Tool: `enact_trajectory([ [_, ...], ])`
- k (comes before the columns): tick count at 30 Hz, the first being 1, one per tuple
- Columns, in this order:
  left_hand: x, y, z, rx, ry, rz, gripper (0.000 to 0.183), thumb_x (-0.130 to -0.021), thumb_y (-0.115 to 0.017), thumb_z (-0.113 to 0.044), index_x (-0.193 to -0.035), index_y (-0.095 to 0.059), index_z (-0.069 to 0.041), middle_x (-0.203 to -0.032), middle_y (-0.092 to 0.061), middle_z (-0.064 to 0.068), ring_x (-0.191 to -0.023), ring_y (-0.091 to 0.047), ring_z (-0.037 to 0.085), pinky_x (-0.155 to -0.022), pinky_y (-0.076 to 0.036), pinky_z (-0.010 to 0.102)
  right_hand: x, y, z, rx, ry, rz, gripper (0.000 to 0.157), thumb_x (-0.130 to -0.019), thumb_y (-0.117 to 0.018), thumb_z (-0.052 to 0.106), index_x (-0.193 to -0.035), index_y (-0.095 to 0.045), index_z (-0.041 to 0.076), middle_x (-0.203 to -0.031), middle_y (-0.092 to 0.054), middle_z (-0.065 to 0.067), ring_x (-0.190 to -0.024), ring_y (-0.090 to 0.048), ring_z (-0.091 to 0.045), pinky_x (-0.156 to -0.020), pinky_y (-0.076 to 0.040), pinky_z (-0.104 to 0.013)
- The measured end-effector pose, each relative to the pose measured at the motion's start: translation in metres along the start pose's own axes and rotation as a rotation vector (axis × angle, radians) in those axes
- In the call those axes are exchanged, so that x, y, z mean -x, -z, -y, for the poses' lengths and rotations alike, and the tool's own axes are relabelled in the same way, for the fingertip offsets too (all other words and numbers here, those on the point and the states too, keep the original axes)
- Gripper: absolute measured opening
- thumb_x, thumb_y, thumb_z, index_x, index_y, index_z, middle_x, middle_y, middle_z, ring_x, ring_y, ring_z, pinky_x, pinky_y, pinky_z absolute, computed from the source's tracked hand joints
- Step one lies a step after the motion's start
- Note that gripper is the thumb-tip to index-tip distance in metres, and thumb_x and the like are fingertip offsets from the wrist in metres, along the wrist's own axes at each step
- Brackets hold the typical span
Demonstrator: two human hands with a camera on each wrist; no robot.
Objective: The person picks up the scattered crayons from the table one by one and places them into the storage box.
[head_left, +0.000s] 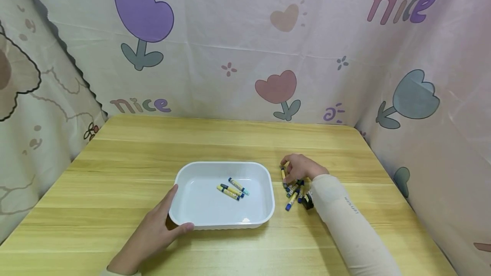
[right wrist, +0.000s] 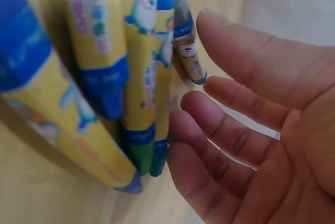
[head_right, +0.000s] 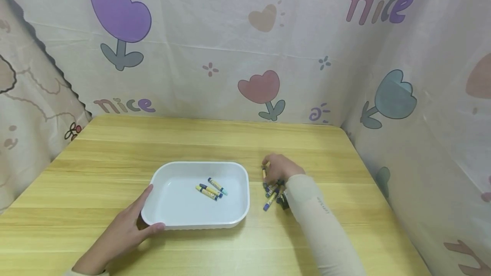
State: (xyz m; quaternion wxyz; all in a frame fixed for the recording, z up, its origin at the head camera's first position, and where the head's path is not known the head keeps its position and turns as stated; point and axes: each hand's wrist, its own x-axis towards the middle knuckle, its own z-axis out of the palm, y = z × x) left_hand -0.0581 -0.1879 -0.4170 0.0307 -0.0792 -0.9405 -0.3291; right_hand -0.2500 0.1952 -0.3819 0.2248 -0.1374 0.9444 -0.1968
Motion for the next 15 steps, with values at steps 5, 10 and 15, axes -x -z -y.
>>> enact_trajectory([
  [5,0.005,0.0,0.002,0.008,0.02,0.011,0.107,-0.079,-0.075,-0.053,-0.154,-0.017,-0.003,-0.148,-0.033,0.031,-0.128,-0.04,0.052,-0.097,-0.037,0.066,-0.001,-0.009,0.001,0.011,0.003,0.011,0.054,-0.076,-0.084,0.013,-0.123,-0.059,0.006,-0.086,-0.059,-0.003,-0.074,-0.057,-0.018,-0.067,-0.049,-0.032],
  [10,0.004,-0.002,0.002,0.033,0.015,0.001,0.107,-0.079,-0.075,-0.053,-0.155,-0.016,-0.005,-0.149,-0.033,0.03,-0.128,-0.04,0.051,-0.097,-0.037,0.066,0.0,-0.005,0.004,0.011,0.0,0.004,0.053,-0.076,-0.084,0.012,-0.12,-0.055,0.007,-0.09,-0.059,-0.003,-0.077,-0.058,-0.019,-0.07,-0.051,-0.034],
  [15,-0.001,-0.001,0.001,0.022,0.005,0.0,0.107,-0.079,-0.076,-0.052,-0.154,-0.017,-0.004,-0.149,-0.033,0.03,-0.128,-0.041,0.05,-0.097,-0.037,0.065,0.0,0.002,0.003,-0.01,0.05,-0.011,0.047,-0.084,-0.075,0.006,-0.121,-0.047,0.003,-0.088,-0.058,-0.005,-0.073,-0.057,-0.019,-0.065,-0.05,-0.031],
])
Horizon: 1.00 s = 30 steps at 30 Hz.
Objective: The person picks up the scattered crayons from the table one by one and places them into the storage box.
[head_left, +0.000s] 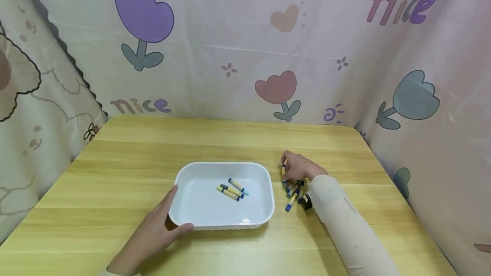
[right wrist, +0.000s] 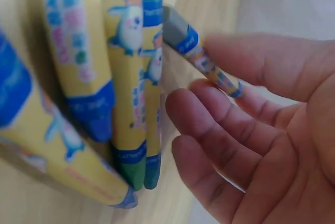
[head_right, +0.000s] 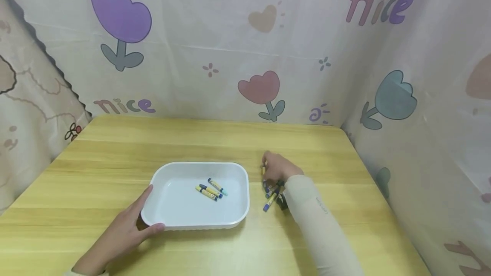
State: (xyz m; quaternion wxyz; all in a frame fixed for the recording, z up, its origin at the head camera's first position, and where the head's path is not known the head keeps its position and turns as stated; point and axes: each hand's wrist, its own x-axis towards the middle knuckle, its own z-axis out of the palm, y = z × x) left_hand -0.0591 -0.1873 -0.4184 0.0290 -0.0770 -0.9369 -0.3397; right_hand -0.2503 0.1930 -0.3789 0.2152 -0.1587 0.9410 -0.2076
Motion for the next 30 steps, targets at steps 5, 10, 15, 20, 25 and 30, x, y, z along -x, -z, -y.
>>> enact_trajectory([
  [5,-0.003,0.0,-0.001,-0.012,-0.003,0.007,0.108,-0.079,-0.075,-0.052,-0.154,-0.016,-0.002,-0.149,-0.032,0.03,-0.128,-0.039,0.051,-0.096,-0.037,0.065,0.002,0.006,0.0,-0.023,0.043,-0.024,0.041,-0.087,-0.067,0.002,-0.122,-0.046,0.001,-0.086,-0.056,-0.007,-0.07,-0.054,-0.02,-0.062,-0.048,-0.031],
  [10,-0.002,0.0,0.0,-0.022,-0.008,-0.003,0.108,-0.078,-0.076,-0.052,-0.154,-0.016,-0.002,-0.149,-0.031,0.03,-0.128,-0.04,0.052,-0.096,-0.037,0.066,0.002,0.009,0.004,-0.058,0.08,-0.034,0.04,-0.084,-0.063,-0.001,-0.122,-0.049,0.002,-0.085,-0.055,-0.008,-0.069,-0.053,-0.02,-0.059,-0.048,-0.03],
  [15,0.0,0.0,0.0,-0.021,-0.01,-0.005,0.108,-0.079,-0.076,-0.052,-0.154,-0.016,-0.002,-0.149,-0.032,0.03,-0.127,-0.04,0.052,-0.096,-0.037,0.066,0.001,0.008,0.01,-0.068,0.1,-0.036,0.041,-0.084,-0.06,-0.001,-0.124,-0.051,0.002,-0.089,-0.057,-0.008,-0.07,-0.055,-0.02,-0.058,-0.049,-0.03],
  [20,0.0,0.001,0.001,-0.021,-0.016,-0.004,0.108,-0.079,-0.075,-0.051,-0.154,-0.016,-0.002,-0.148,-0.033,0.031,-0.127,-0.041,0.052,-0.096,-0.038,0.065,0.001,0.009,0.017,-0.046,0.113,-0.058,0.04,-0.086,-0.061,0.001,-0.125,-0.053,0.003,-0.09,-0.057,-0.007,-0.07,-0.055,-0.02,-0.059,-0.049,-0.03],
  [25,0.0,0.001,0.001,-0.019,-0.015,-0.002,0.108,-0.079,-0.076,-0.051,-0.154,-0.016,-0.002,-0.148,-0.033,0.031,-0.127,-0.041,0.052,-0.095,-0.038,0.065,0.003,0.012,0.024,-0.017,0.129,-0.068,0.04,-0.087,-0.061,0.002,-0.126,-0.053,0.004,-0.092,-0.057,-0.007,-0.074,-0.055,-0.02,-0.063,-0.049,-0.031],
  [30,0.0,0.0,0.001,-0.016,-0.013,0.0,0.108,-0.079,-0.076,-0.051,-0.154,-0.016,-0.002,-0.148,-0.033,0.03,-0.127,-0.041,0.051,-0.096,-0.038,0.065,0.006,0.016,0.032,-0.011,0.153,-0.068,0.04,-0.087,-0.06,0.002,-0.126,-0.053,0.002,-0.095,-0.058,-0.008,-0.077,-0.056,-0.021,-0.066,-0.051,-0.032],
])
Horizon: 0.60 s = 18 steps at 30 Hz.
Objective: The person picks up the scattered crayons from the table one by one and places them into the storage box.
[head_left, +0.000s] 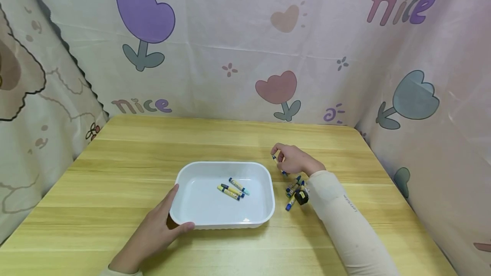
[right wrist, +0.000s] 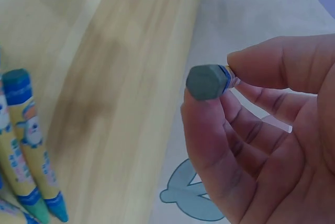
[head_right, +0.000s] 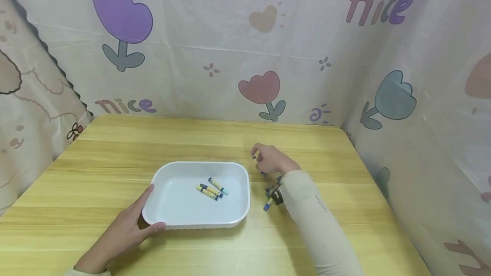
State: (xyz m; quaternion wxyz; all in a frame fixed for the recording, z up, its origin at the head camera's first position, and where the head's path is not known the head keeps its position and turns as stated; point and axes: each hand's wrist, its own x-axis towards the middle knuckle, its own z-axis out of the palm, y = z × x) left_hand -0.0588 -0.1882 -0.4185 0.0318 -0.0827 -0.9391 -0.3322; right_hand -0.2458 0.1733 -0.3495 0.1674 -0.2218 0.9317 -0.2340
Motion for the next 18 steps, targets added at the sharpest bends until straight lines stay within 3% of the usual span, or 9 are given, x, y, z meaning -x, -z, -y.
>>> enact_trajectory([
  [18,-0.001,0.002,-0.001,-0.014,0.001,-0.003,0.107,-0.079,-0.076,-0.051,-0.154,-0.017,-0.002,-0.149,-0.032,0.03,-0.127,-0.04,0.052,-0.096,-0.038,0.066,0.0,0.008,0.026,0.02,0.061,0.003,0.035,-0.087,-0.06,0.003,-0.121,-0.055,0.008,-0.097,-0.06,-0.007,-0.076,-0.057,-0.019,-0.07,-0.05,-0.033],
])
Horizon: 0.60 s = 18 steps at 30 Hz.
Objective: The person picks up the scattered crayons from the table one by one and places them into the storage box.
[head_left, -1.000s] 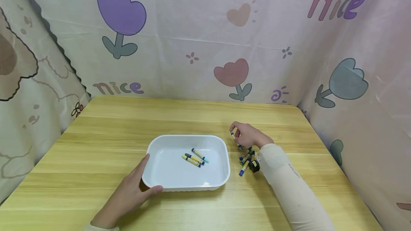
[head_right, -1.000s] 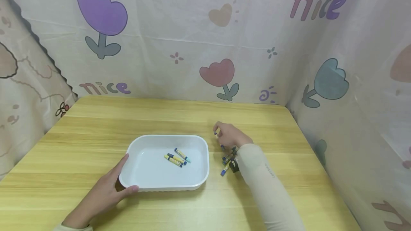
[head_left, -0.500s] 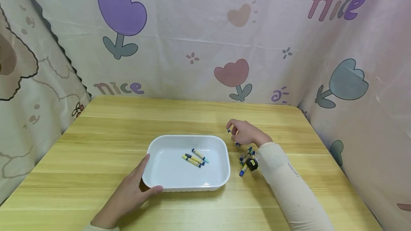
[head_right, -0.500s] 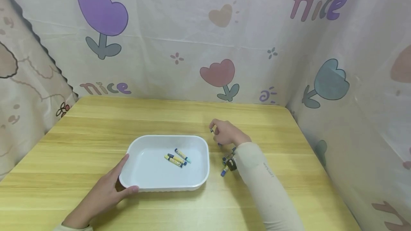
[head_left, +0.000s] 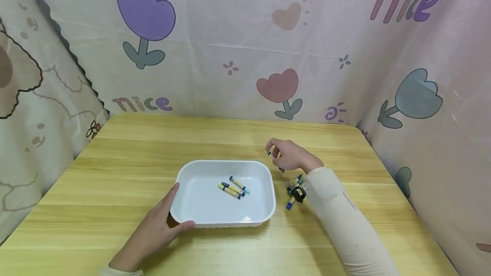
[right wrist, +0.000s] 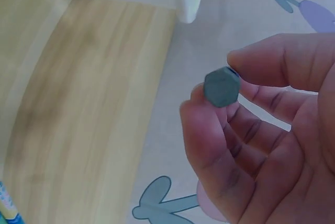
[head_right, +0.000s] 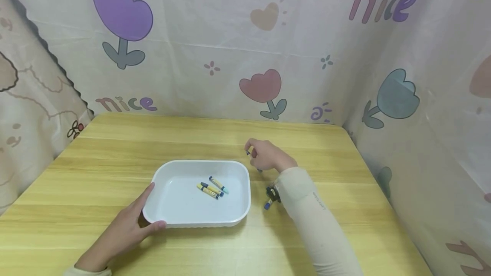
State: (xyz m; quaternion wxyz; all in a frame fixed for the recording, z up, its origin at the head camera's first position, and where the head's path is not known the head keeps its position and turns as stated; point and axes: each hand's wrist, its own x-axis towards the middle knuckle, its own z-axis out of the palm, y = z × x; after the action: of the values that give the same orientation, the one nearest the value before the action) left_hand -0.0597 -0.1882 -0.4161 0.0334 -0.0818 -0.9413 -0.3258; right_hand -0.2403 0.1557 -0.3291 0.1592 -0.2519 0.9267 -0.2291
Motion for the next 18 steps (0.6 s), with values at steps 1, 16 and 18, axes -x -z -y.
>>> enact_trajectory([
  [1,0.0,0.0,0.0,-0.003,0.002,0.002,0.107,-0.079,-0.075,-0.052,-0.154,-0.017,-0.002,-0.149,-0.032,0.03,-0.128,-0.04,0.052,-0.096,-0.038,0.066,0.0,0.0,0.002,-0.002,-0.001,0.002,0.035,-0.088,-0.06,0.003,-0.122,-0.055,0.008,-0.097,-0.06,-0.007,-0.075,-0.057,-0.019,-0.07,-0.05,-0.033],
  [16,0.0,0.001,-0.002,0.002,0.012,0.013,0.107,-0.079,-0.075,-0.052,-0.154,-0.017,-0.001,-0.149,-0.031,0.031,-0.129,-0.038,0.052,-0.097,-0.037,0.065,-0.004,0.002,0.021,0.038,0.034,0.013,0.035,-0.09,-0.059,0.002,-0.123,-0.056,0.009,-0.096,-0.06,-0.006,-0.073,-0.056,-0.017,-0.068,-0.05,-0.031],
  [18,0.0,0.001,-0.001,0.001,0.009,0.01,0.107,-0.079,-0.075,-0.052,-0.154,-0.017,-0.001,-0.149,-0.031,0.031,-0.129,-0.038,0.052,-0.097,-0.037,0.065,-0.005,0.002,0.024,0.045,0.043,0.01,0.035,-0.09,-0.059,0.002,-0.124,-0.056,0.009,-0.096,-0.06,-0.006,-0.073,-0.056,-0.017,-0.067,-0.05,-0.03],
])
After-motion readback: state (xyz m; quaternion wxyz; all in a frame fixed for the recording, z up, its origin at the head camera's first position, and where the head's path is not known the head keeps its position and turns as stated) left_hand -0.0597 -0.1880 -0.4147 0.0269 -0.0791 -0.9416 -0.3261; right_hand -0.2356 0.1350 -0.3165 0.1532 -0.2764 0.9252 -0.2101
